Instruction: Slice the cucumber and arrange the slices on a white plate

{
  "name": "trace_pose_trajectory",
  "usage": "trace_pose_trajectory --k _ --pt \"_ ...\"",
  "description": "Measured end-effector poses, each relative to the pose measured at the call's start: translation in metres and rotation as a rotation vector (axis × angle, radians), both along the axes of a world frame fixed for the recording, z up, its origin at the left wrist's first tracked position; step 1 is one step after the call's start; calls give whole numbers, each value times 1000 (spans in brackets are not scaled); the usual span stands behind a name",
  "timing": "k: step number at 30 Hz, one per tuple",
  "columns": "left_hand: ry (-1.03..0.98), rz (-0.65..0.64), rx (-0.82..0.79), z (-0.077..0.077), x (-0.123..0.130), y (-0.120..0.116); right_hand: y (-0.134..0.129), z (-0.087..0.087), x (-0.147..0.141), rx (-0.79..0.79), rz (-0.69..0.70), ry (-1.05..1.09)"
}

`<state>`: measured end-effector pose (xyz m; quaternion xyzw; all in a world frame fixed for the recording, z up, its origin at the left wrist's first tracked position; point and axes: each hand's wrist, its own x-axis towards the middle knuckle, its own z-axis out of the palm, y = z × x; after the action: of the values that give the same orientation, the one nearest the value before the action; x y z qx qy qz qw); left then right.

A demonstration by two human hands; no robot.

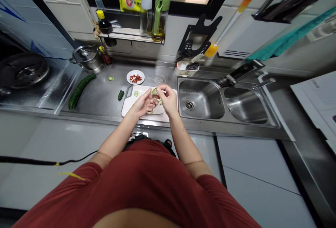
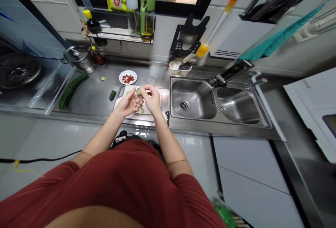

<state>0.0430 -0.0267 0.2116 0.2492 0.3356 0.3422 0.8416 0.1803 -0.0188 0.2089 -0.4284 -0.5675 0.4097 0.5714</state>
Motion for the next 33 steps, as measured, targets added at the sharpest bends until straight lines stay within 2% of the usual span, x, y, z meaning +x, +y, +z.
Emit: trace_pose_trajectory --k 6,12,16,24,33 --pt "-108 88 -27 0 -4 6 -3 0 6 60 14 -95" --pt "-136 30 -57 2 -2 7 -2 4 6 116 30 -97" --pt "-143 104 -3 4 -3 6 -1 2 8 119 41 -103" --pt "-36 183 114 10 -10 8 -2 1 10 127 51 -146" --pt "286 364 335 15 -8 7 -5 6 8 44 42 -131"
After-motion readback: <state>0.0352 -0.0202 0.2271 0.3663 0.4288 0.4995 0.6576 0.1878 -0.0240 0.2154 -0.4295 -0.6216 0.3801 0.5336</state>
